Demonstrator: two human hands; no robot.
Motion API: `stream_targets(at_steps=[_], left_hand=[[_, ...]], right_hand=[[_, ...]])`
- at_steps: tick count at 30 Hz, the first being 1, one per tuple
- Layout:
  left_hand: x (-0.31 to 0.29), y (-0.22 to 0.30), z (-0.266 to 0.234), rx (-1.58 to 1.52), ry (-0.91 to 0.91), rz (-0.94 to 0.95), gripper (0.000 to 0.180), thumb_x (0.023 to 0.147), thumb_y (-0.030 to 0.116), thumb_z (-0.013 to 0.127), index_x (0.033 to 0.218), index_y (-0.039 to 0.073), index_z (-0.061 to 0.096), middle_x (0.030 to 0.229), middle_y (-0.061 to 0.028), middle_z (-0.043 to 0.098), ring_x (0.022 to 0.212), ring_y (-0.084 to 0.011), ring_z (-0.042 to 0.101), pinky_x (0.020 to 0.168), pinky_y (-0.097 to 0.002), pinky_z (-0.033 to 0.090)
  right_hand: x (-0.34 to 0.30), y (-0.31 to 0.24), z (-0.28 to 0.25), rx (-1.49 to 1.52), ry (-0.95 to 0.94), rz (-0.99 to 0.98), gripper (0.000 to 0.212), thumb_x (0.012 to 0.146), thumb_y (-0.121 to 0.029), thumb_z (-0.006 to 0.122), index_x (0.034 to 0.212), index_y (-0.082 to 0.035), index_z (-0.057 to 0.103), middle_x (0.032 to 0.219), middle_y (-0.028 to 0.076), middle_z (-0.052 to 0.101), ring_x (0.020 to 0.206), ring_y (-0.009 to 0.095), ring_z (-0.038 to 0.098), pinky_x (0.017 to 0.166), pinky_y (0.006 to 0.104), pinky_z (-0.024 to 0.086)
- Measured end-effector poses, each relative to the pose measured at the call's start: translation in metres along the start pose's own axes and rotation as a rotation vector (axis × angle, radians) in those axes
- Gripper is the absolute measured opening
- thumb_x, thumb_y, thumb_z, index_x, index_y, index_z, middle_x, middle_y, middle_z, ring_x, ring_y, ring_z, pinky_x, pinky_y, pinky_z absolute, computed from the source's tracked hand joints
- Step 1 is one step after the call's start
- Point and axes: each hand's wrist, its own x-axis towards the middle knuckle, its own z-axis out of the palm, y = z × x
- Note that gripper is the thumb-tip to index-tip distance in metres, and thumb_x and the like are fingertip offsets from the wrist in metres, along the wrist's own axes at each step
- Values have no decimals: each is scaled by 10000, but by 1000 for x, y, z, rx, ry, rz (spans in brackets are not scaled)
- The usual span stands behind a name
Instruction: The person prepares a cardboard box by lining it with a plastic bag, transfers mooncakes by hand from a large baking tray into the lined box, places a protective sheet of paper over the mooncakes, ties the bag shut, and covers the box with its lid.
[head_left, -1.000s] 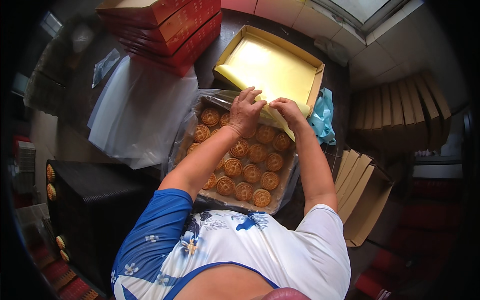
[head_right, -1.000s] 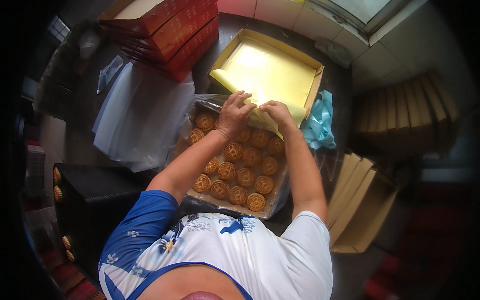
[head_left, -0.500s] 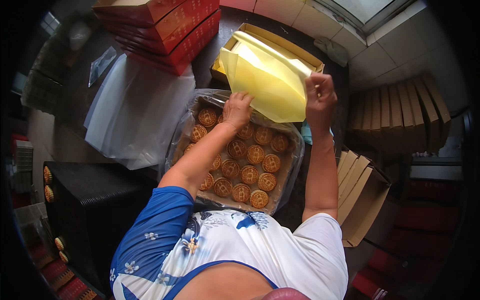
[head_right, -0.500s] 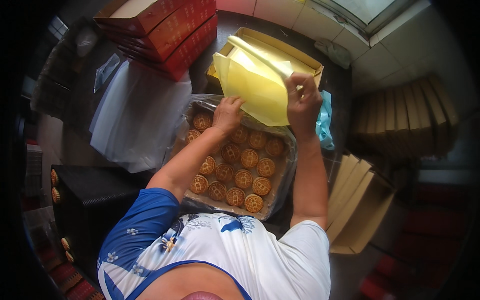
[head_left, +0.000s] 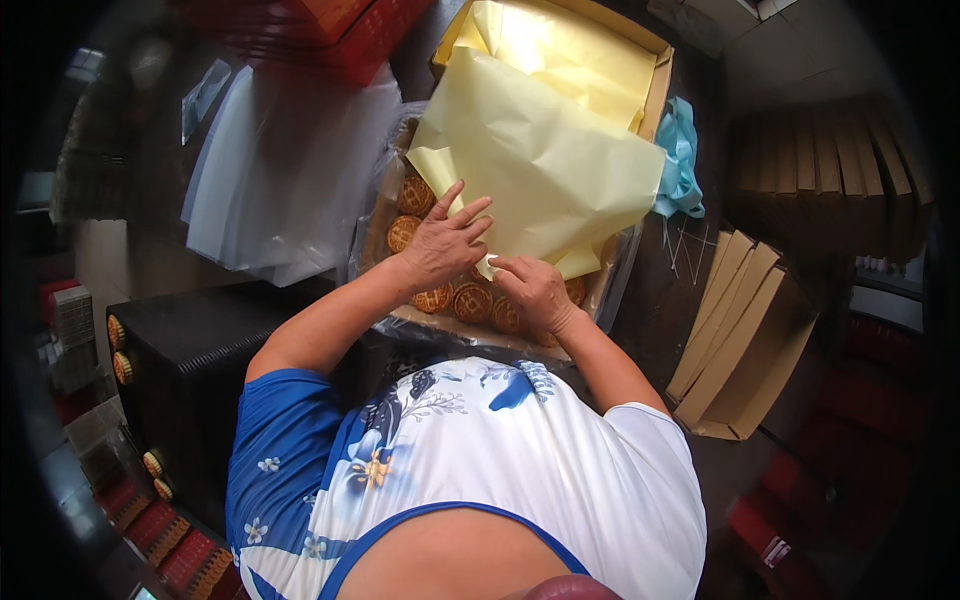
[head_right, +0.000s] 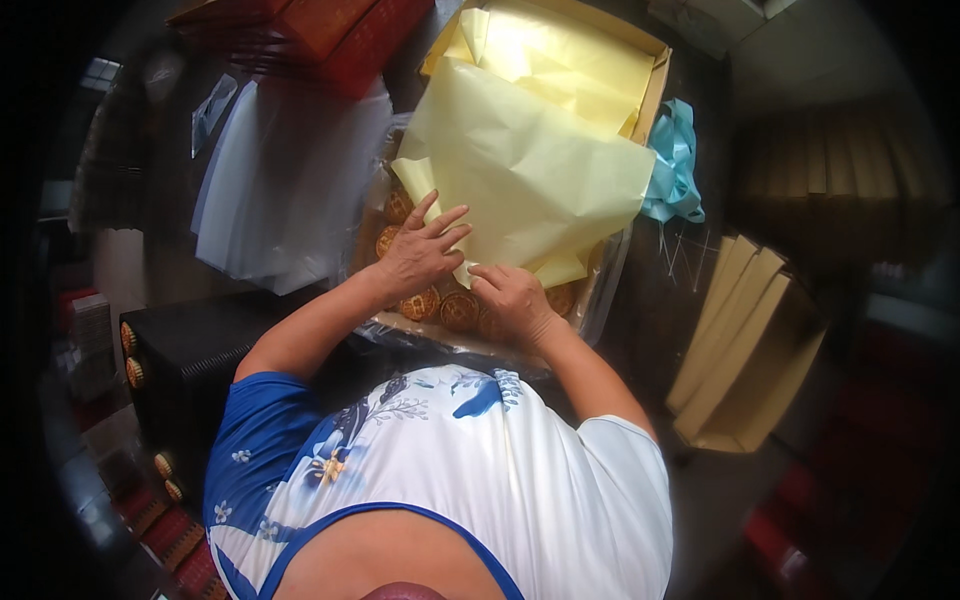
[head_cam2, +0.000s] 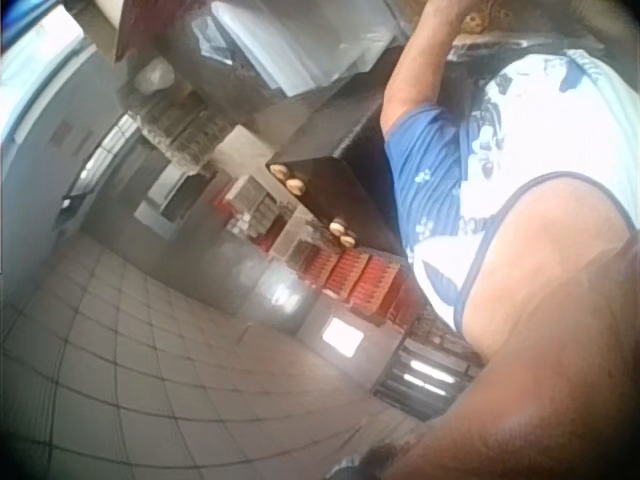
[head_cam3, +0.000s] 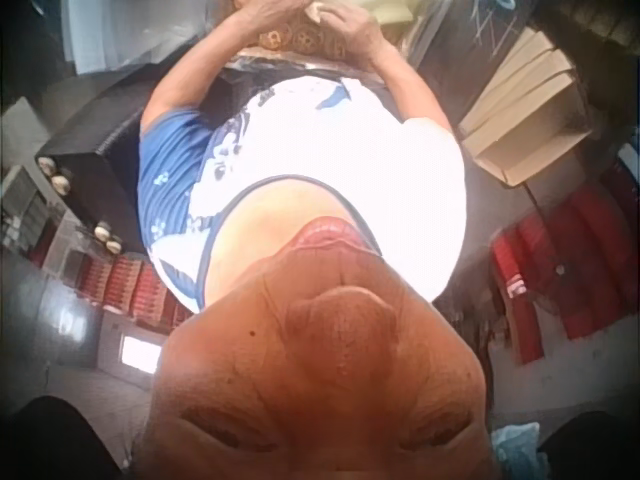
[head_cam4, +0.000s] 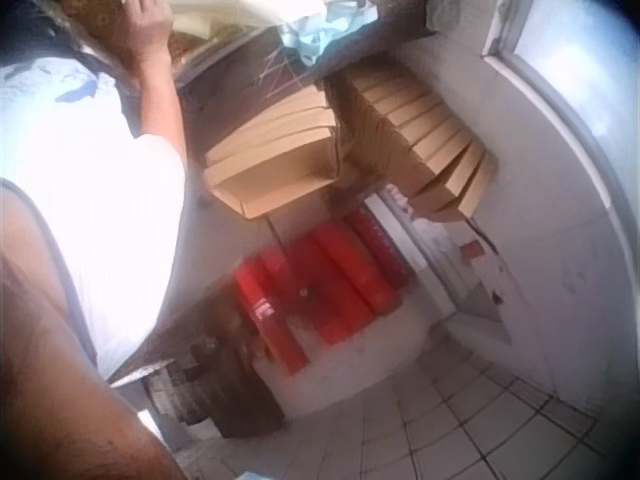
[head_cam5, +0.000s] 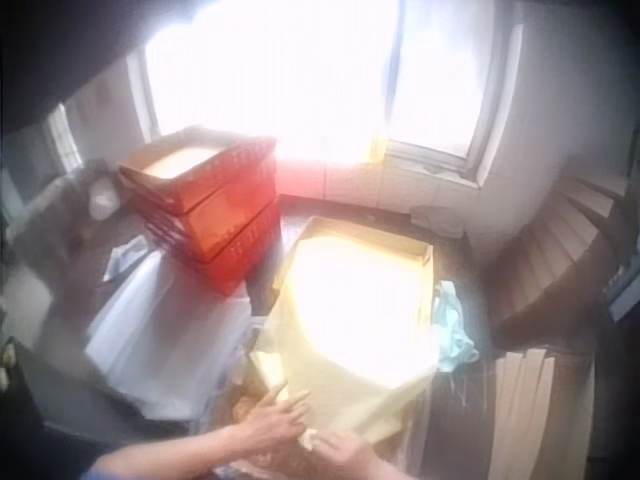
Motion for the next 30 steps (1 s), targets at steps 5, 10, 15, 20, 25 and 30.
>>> stream_targets(at_steps=[5,10,15,20,25,30], left_hand=[[-47,-11,34,-67,-88,-25,58,799,191,612,811,184,668,1002,-3,625,1126,-199,596,1255,-558,197],[-77,-3,42,-142,28,-89,97,811,201,630,893,207,682,960,10,627,1015,-190,620,1078,-434,407],[-89,17,38,-193,45,-162,96,793,202,649,884,176,662,949,-15,630,925,-212,621,836,-386,486],[-117,21,29,-180,-143,-239,68,786,181,652,835,137,635,872,-50,624,881,-254,629,748,-399,493],[-142,20,25,-228,-304,-312,108,811,206,669,823,102,641,802,-90,629,820,-316,647,737,-443,508],[-142,23,14,-387,-414,-524,246,890,302,671,804,72,675,835,-113,639,813,-364,635,739,-479,514]], right_hand=[[-37,-7,20,-108,-62,223,583,732,-209,810,1265,-112,593,1270,92,605,1028,279,601,856,418,503],[-66,-13,1,-184,-132,384,623,679,-198,813,1255,-108,593,1248,104,564,1105,302,555,911,443,456],[-101,-13,1,-265,-148,387,206,715,-87,675,913,-103,620,907,75,583,889,287,602,759,418,491],[-122,-28,-11,-248,-178,389,107,734,-50,655,815,-119,642,810,67,580,798,277,620,689,407,516],[-127,-32,-15,-131,-327,331,27,758,-105,643,780,-110,630,780,65,572,774,286,617,693,417,495],[-119,-35,-17,-141,-493,379,24,781,-112,619,769,-95,632,784,70,611,791,309,632,816,437,494]])
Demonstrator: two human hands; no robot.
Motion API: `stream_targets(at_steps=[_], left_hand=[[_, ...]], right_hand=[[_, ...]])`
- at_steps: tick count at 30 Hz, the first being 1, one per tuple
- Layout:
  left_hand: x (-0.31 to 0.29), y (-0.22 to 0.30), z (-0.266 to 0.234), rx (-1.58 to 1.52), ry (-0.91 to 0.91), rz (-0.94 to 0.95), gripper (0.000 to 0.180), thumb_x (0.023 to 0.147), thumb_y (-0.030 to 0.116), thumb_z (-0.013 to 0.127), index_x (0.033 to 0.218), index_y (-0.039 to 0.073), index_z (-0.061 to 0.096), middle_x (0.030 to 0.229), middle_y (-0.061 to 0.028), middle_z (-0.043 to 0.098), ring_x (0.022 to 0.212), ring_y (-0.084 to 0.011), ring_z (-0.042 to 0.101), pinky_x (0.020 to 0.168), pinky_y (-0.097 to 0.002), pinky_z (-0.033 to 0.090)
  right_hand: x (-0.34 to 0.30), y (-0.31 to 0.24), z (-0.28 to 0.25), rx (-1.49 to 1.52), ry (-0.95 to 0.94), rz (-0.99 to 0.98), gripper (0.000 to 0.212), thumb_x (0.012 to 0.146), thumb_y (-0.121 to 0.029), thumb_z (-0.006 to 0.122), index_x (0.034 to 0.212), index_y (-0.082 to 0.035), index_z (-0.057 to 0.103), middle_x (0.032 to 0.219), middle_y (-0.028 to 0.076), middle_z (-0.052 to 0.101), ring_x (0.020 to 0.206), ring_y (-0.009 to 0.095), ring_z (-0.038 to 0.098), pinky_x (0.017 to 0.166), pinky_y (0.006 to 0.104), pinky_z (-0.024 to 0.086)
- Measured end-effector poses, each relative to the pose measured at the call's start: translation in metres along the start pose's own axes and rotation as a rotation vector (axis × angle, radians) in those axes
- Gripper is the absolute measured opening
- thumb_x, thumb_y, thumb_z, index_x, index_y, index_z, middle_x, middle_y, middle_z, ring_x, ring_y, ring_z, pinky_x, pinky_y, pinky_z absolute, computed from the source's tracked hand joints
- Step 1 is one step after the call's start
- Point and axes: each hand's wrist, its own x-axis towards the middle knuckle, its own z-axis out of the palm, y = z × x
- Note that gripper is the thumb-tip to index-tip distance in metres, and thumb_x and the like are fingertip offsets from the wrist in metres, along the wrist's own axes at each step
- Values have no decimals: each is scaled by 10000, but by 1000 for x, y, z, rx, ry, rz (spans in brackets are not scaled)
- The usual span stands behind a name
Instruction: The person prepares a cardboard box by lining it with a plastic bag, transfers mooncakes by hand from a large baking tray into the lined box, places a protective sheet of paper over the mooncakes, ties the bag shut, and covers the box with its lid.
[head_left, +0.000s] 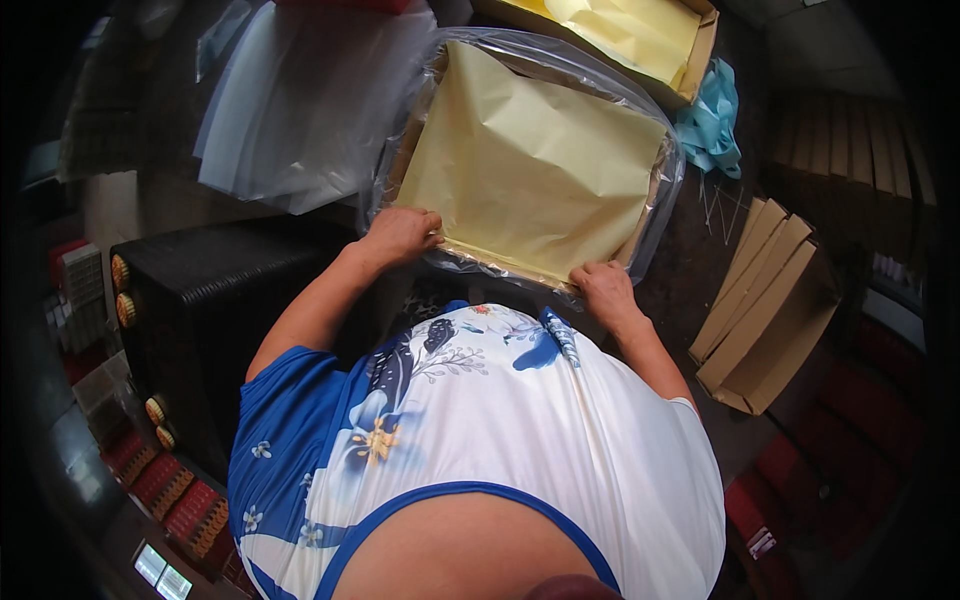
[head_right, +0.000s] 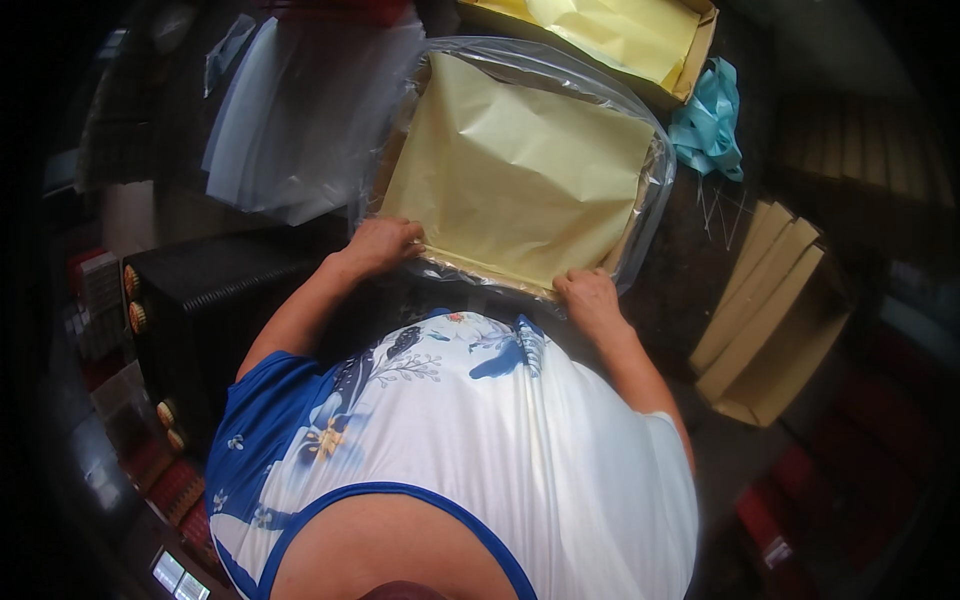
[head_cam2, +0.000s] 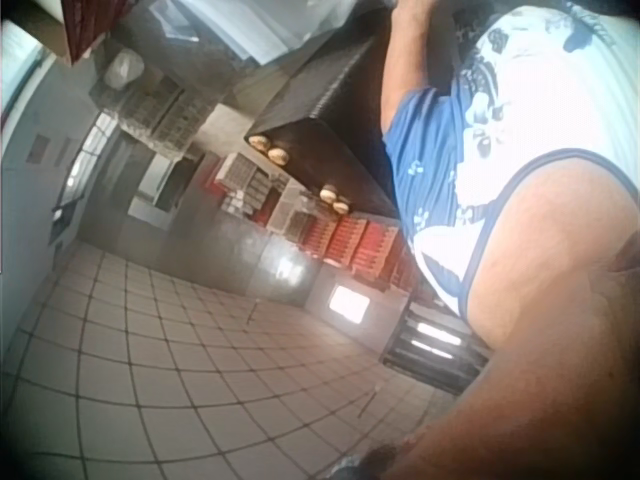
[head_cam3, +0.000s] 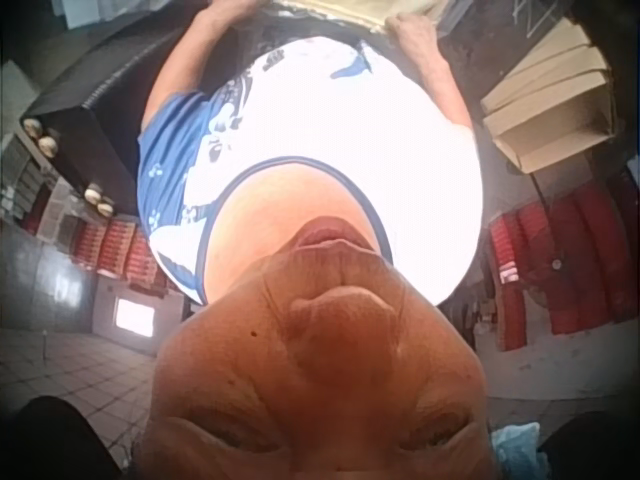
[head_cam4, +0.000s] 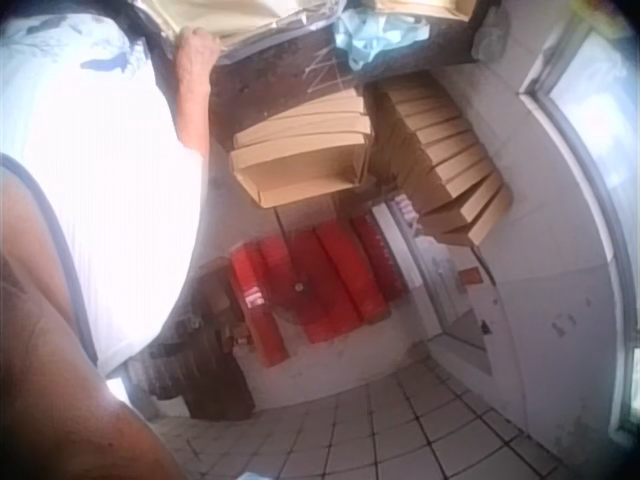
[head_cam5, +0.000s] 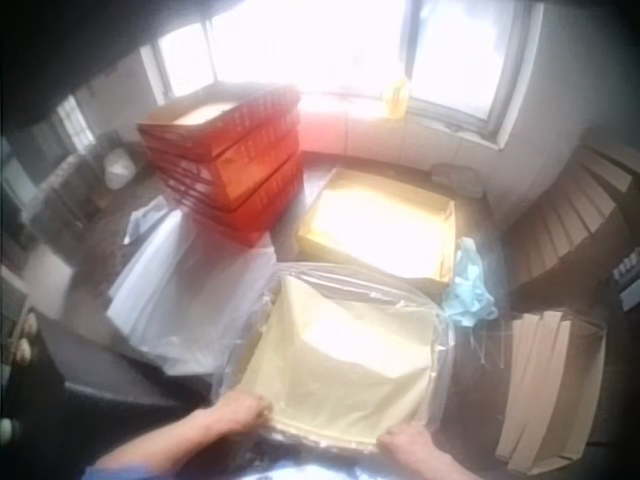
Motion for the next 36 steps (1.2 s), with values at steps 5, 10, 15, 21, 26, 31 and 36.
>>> stream_targets(at_steps=[5,10,15,21,26,31,36], left_hand=[[-16,11,2,127,101,2,300,925,396,661,852,120,754,952,-88,655,977,-314,600,850,-457,468],[-15,19,2,218,43,-69,339,940,462,617,910,177,797,993,-77,658,1044,-253,577,924,-473,392],[-13,37,-21,299,-58,-132,319,943,429,619,932,159,789,999,-62,658,1068,-278,584,902,-500,421],[44,45,-42,-172,530,-50,431,863,91,686,1289,143,652,1243,-142,603,1169,-372,557,964,-421,489],[95,1,33,171,652,-126,588,920,278,651,1472,144,499,1526,-182,420,1397,-386,407,1182,-505,308],[86,16,37,178,580,-244,691,910,405,662,1508,119,466,1545,-190,401,1432,-398,360,1196,-532,267],[105,-4,38,148,615,-203,691,911,453,664,1498,133,491,1581,-159,374,1480,-370,301,1228,-540,185]], right_hand=[[-13,0,9,-155,44,-28,92,824,-118,610,882,-115,681,804,79,677,951,284,638,1104,527,374],[-17,-3,20,-235,-96,60,152,873,-184,583,913,-127,718,794,80,703,1015,262,620,1181,574,254],[-19,3,14,-307,-115,-21,208,911,-247,559,943,-124,723,822,79,716,1017,261,620,1154,609,275],[54,-31,-60,105,300,181,447,881,-199,686,1316,-125,612,1368,150,580,1294,349,515,1098,459,391],[102,21,27,-144,448,341,794,885,-480,704,1573,-254,378,1628,137,314,1519,336,244,1226,605,89],[93,30,27,-179,354,450,743,913,-525,654,1536,-179,445,1611,162,343,1529,374,208,1236,597,66],[84,12,-6,-271,128,618,764,915,-541,640,1497,-70,488,1590,209,366,1531,390,200,1243,580,52]])
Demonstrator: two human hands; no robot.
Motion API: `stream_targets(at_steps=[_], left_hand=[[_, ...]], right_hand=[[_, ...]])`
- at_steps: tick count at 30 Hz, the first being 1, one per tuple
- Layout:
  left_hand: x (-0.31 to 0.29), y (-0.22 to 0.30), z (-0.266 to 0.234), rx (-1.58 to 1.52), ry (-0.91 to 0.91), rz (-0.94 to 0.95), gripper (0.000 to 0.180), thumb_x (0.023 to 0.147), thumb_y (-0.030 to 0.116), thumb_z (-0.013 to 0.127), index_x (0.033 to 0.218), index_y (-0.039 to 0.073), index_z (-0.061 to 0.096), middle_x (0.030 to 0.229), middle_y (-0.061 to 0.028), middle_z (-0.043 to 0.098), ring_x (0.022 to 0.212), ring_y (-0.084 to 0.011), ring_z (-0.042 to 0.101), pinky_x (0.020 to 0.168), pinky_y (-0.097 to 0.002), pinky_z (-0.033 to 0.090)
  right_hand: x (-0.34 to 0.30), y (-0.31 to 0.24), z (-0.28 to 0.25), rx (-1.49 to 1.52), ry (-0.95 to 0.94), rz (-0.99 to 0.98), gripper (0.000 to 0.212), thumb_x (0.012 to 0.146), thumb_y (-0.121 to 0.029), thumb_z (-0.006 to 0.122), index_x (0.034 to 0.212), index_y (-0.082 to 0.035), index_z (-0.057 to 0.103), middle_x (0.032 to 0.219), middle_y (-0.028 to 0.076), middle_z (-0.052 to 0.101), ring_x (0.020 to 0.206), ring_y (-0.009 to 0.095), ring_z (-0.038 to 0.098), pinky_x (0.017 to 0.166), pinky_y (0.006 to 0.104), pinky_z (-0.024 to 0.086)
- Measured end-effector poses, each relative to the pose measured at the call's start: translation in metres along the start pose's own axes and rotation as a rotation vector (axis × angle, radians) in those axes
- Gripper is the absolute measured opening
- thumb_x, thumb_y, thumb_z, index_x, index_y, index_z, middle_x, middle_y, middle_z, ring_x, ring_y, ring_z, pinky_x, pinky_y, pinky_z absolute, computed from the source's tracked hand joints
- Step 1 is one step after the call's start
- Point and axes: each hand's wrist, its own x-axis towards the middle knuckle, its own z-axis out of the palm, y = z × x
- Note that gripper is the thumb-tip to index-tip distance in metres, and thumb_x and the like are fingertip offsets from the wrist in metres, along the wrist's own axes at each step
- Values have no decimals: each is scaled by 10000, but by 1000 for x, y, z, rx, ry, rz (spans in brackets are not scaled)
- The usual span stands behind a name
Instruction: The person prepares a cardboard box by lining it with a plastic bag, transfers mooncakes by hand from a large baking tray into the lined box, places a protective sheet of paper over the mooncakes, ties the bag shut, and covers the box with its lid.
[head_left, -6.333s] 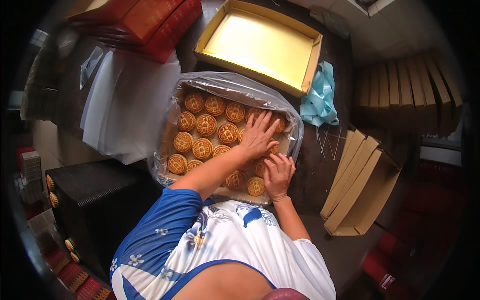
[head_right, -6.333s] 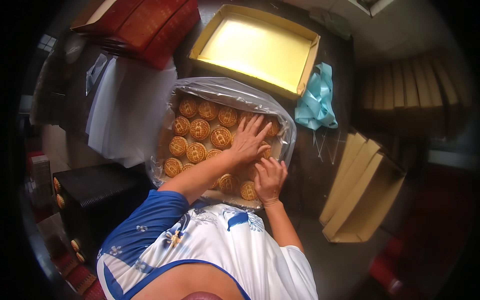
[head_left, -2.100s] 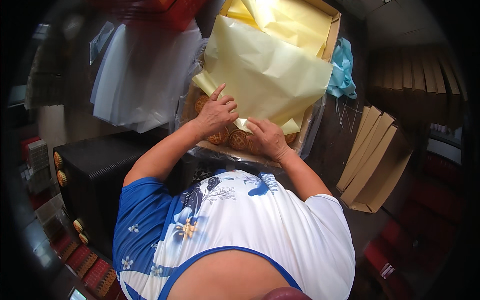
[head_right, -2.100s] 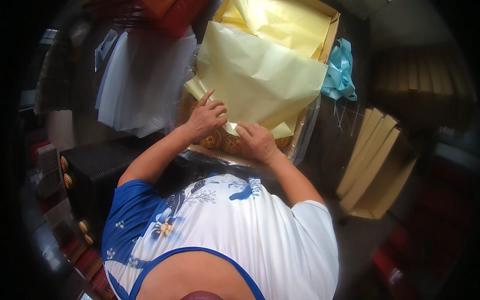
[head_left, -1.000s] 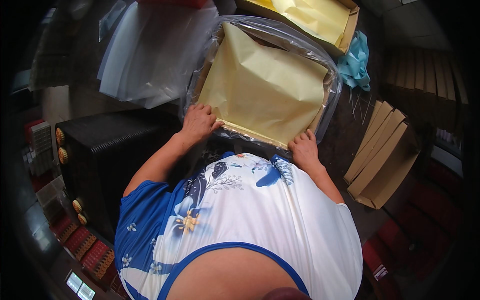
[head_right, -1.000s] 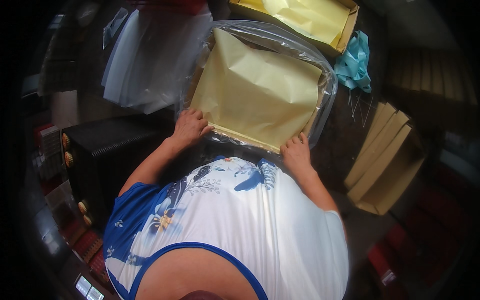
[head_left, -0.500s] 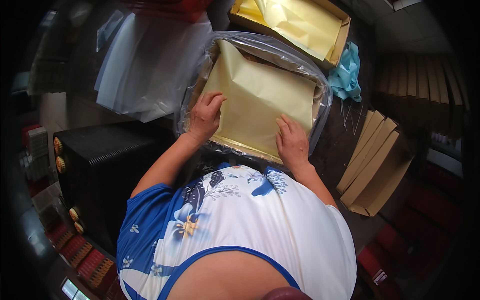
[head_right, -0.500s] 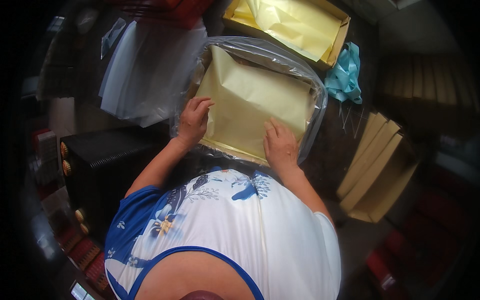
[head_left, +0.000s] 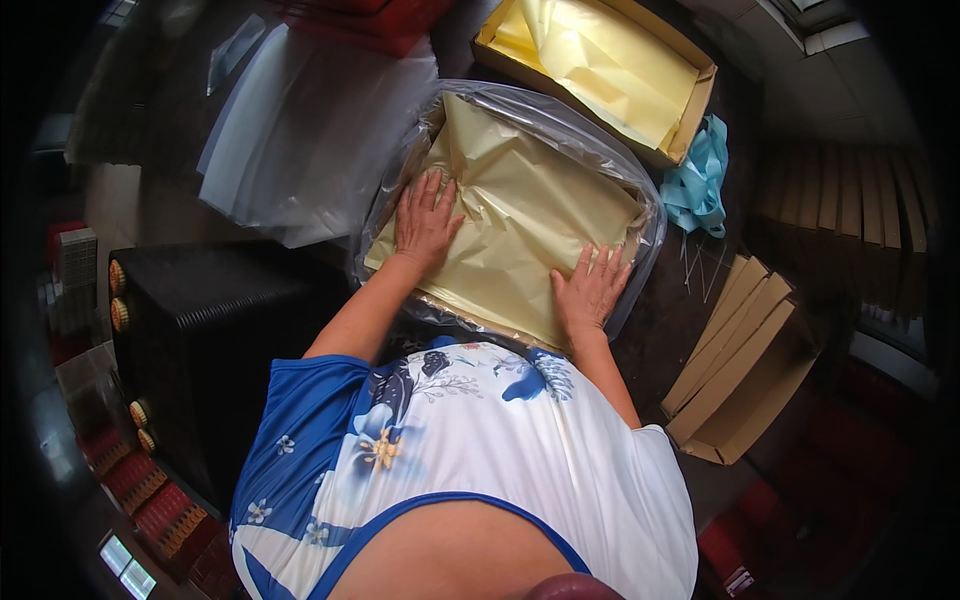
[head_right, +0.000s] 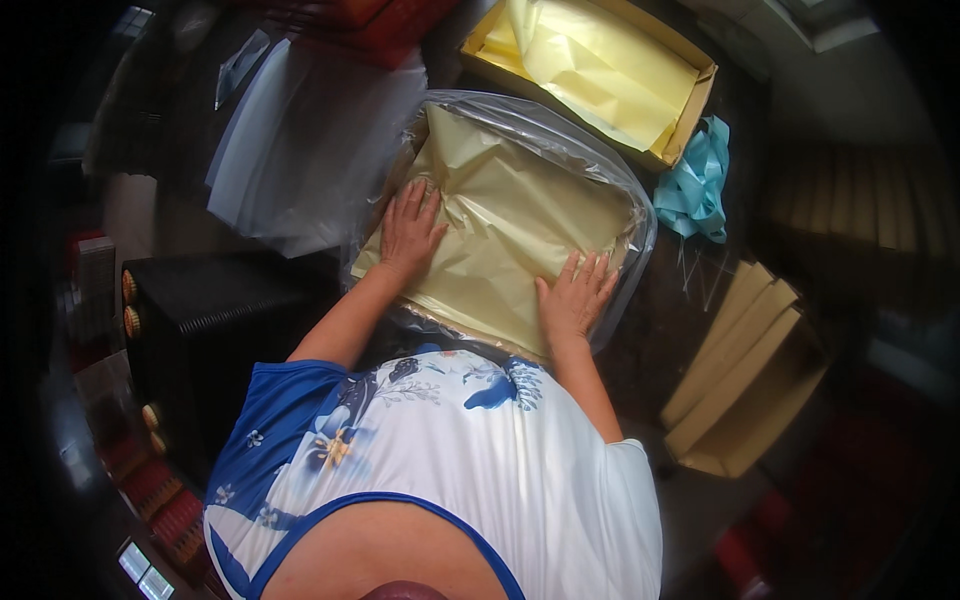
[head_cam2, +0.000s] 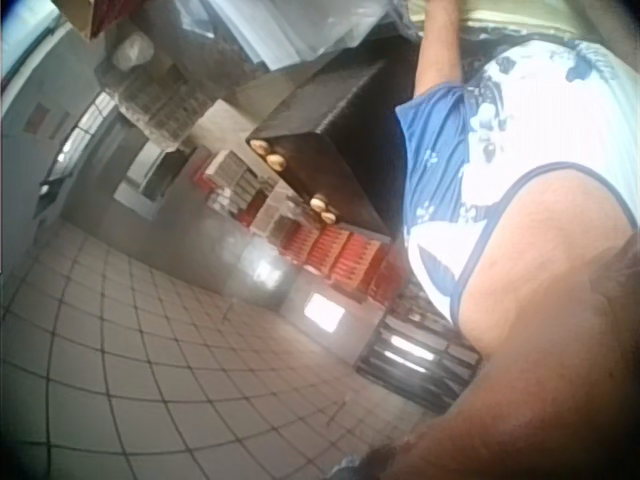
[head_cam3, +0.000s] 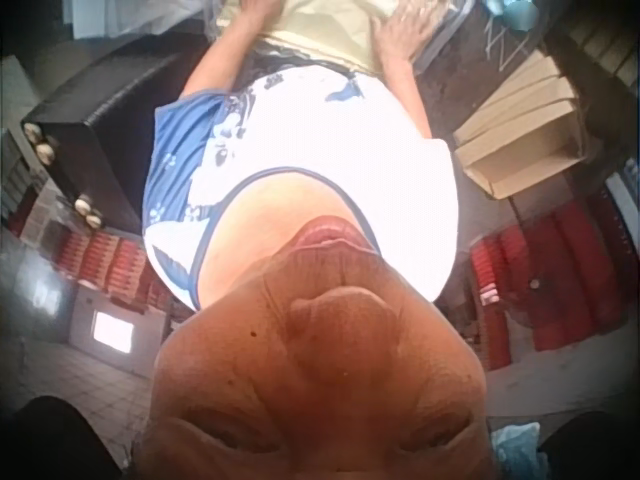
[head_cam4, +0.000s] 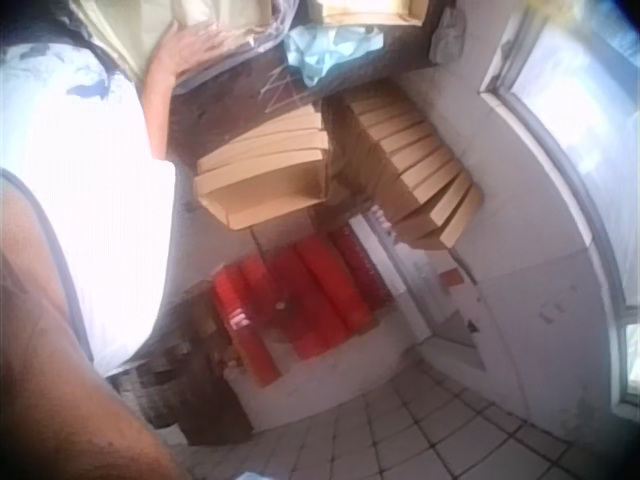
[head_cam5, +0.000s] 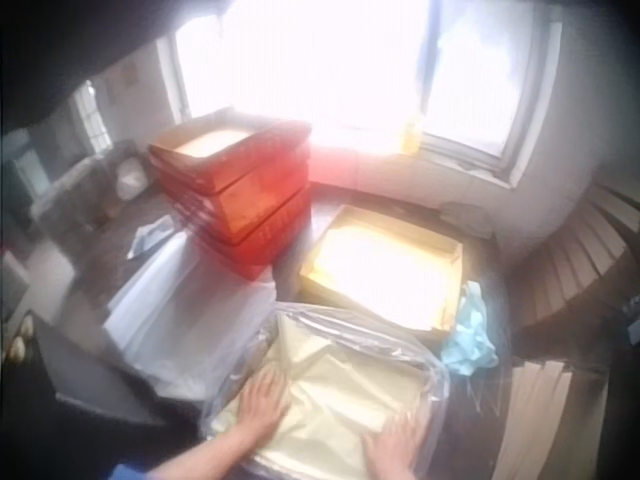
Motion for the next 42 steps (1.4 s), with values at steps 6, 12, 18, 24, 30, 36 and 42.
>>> stream_targets(at_steps=[6,12,18,24,30,36,42], left_hand=[[6,25,-18,91,-47,-64,692,902,444,680,1493,137,495,1597,-131,359,1509,-324,275,1234,-537,171],[70,27,3,51,62,72,689,930,526,611,1538,242,453,1633,-98,319,1526,-340,234,1239,-543,148],[64,0,23,131,-36,-35,656,974,610,507,1563,338,408,1669,-62,261,1532,-343,214,1239,-537,171],[53,-3,-36,-130,13,-16,665,908,383,713,1525,302,478,1655,-124,261,1511,-374,252,1188,-521,320],[-19,-27,-105,74,-510,278,817,727,236,849,1473,258,518,1567,-162,392,1445,-376,388,1216,-479,301],[-52,-52,-64,138,-199,401,666,748,246,750,1395,232,591,1459,-166,509,1377,-329,479,1219,-494,276],[-60,-60,-48,141,-279,358,516,857,196,600,1368,260,599,1534,-212,457,1425,-388,425,1218,-555,247]], right_hand=[[10,8,-14,88,152,-39,766,934,-551,612,1532,-99,452,1611,218,325,1517,393,232,1241,576,95],[81,9,25,211,306,-147,709,969,-551,566,1577,-230,396,1635,169,298,1528,367,217,1243,547,128],[90,19,48,202,316,-146,691,996,-582,500,1586,-241,381,1653,155,274,1537,351,207,1256,526,107],[74,32,-15,305,301,-256,736,944,-532,630,1561,-189,421,1623,211,293,1520,417,204,1235,547,165],[-18,36,-37,197,-99,-489,1028,715,-487,852,1580,-205,372,1639,249,242,1521,443,205,1232,544,202],[-34,30,-11,64,-167,-531,1172,618,-467,909,1603,-222,323,1650,252,219,1540,426,177,1243,546,169],[-33,28,-16,-61,-307,-575,1266,595,-478,929,1625,-193,250,1641,313,183,1522,478,180,1217,576,194]])
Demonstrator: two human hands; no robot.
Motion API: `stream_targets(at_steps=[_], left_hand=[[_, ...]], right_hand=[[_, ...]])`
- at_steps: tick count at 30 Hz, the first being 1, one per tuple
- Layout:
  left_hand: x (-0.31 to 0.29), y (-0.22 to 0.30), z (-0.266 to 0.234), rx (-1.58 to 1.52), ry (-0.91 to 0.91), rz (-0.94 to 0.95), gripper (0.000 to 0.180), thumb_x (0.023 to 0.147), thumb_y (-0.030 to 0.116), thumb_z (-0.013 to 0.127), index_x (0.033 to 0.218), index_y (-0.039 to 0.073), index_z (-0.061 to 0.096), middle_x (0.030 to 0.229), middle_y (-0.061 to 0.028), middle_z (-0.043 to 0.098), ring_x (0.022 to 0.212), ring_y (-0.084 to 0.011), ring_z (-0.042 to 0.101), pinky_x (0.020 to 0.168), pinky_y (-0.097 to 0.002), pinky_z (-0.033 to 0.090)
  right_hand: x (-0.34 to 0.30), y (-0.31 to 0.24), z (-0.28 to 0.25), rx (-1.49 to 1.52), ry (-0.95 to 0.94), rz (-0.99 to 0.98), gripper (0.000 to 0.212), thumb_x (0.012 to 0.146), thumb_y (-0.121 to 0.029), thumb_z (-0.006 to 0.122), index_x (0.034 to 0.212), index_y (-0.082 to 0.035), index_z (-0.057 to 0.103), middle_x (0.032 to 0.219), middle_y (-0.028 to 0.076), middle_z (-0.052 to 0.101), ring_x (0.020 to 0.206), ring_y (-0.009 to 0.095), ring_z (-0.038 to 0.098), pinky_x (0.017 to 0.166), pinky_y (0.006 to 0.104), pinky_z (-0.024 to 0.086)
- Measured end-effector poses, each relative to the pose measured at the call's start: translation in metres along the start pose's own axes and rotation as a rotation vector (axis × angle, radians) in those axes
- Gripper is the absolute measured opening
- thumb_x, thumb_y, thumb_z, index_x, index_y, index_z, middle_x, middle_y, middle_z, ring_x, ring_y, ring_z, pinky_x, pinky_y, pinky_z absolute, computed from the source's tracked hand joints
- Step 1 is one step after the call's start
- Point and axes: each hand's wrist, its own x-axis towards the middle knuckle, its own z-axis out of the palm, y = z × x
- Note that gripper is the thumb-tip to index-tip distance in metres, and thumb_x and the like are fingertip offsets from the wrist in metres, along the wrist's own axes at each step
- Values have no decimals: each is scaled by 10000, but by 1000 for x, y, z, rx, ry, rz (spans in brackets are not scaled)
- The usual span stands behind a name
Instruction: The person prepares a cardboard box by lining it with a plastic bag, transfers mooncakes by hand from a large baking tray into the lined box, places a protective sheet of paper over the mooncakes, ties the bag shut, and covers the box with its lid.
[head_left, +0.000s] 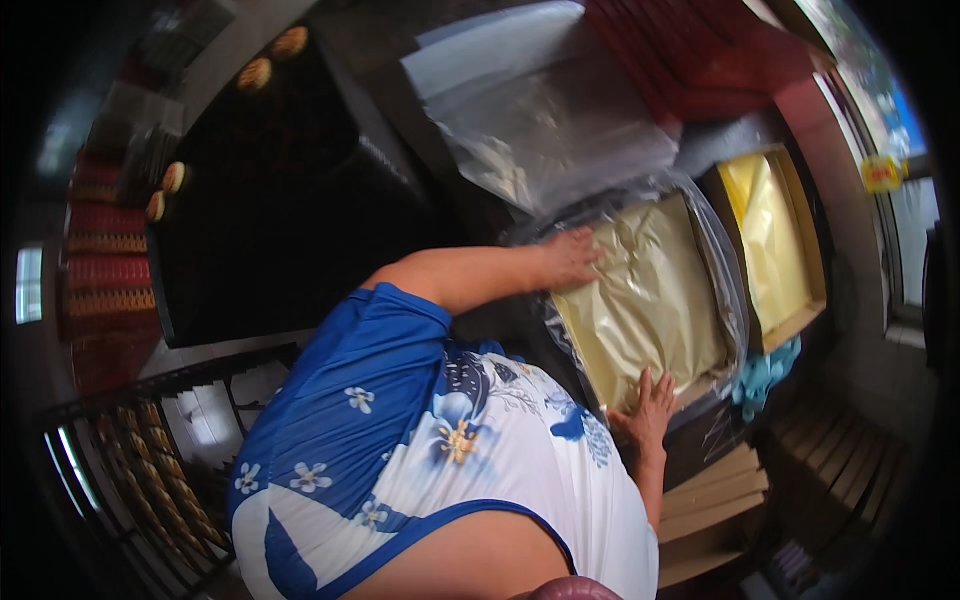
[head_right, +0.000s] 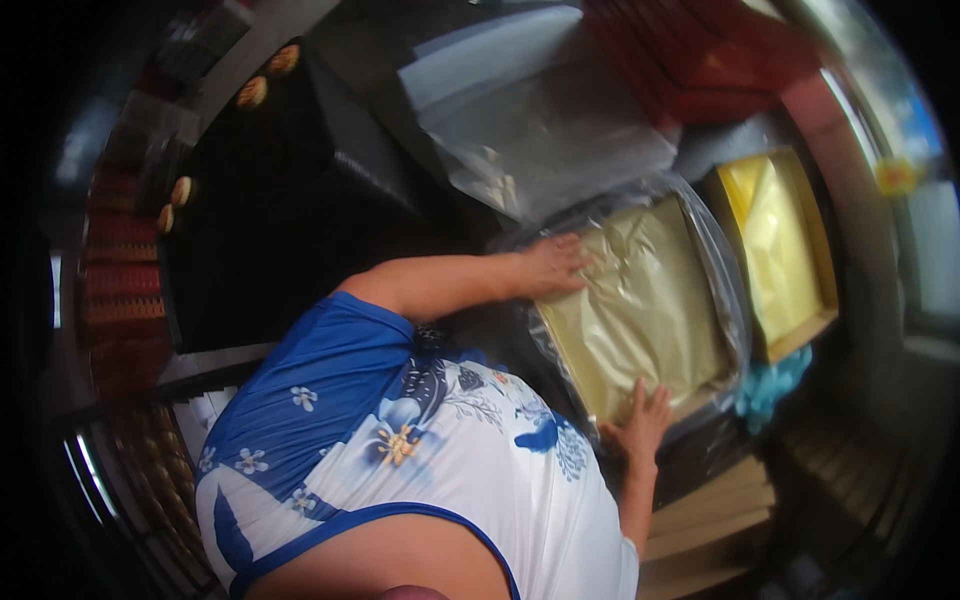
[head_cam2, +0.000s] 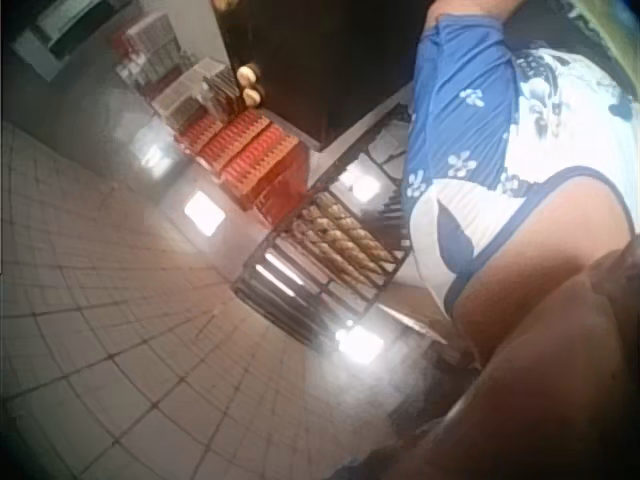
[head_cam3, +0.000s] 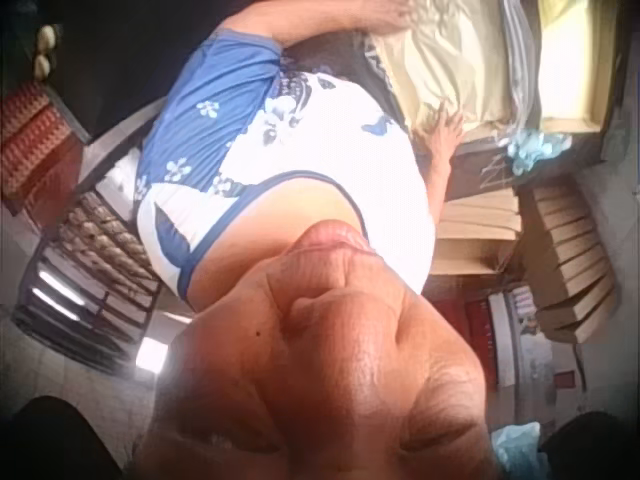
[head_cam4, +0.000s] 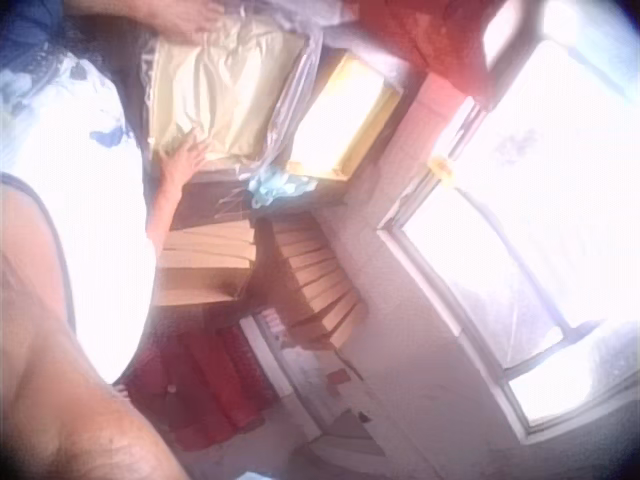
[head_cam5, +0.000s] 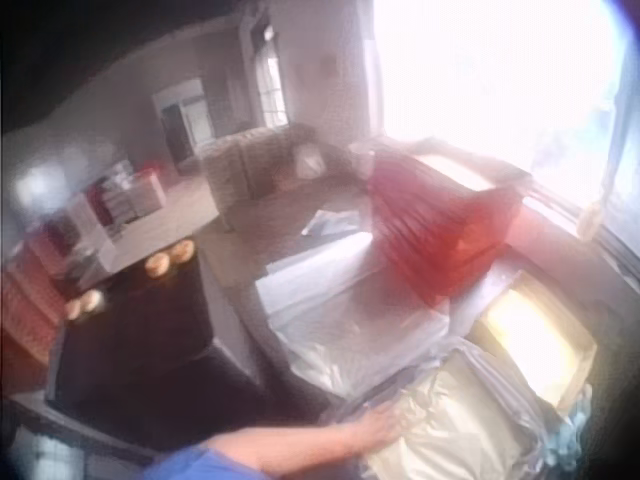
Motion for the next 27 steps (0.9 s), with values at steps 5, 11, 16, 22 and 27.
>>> stream_targets(at_steps=[5,11,16,22,27], left_hand=[[-127,0,-162,-263,428,-183,470,933,259,590,1403,272,587,1637,-161,324,1510,-389,302,1235,-575,195],[-423,-84,-306,296,722,-746,475,814,168,745,1282,132,672,1455,-161,529,1352,-355,506,1117,-491,427],[-697,-132,-239,281,479,-1689,704,897,210,737,1531,178,435,1577,-160,375,1432,-384,401,1171,-476,358],[-749,-155,-198,36,337,-1873,742,875,285,765,1539,239,436,1604,-153,353,1414,-396,416,1121,-467,429],[-736,-145,-229,86,365,-1927,649,813,233,807,1416,233,567,1343,-77,548,1261,-340,522,1052,-446,463]], right_hand=[[-1,-8,-32,127,21,48,1248,601,-410,942,1618,-177,257,1619,340,206,1506,493,211,1215,540,248],[123,-136,-152,212,285,-201,533,800,-112,825,1295,-51,637,1291,215,636,1208,413,593,1041,485,467],[253,-462,-298,457,629,-1007,585,859,79,692,1411,-75,573,1425,167,587,1319,345,562,1108,434,458],[327,-691,-316,7,736,-999,528,921,-304,695,1419,-177,571,1445,162,533,1396,386,421,1131,513,372],[332,-726,-297,2,728,-873,518,868,-378,727,1350,-220,622,1297,161,587,1289,405,472,1090,509,397]])
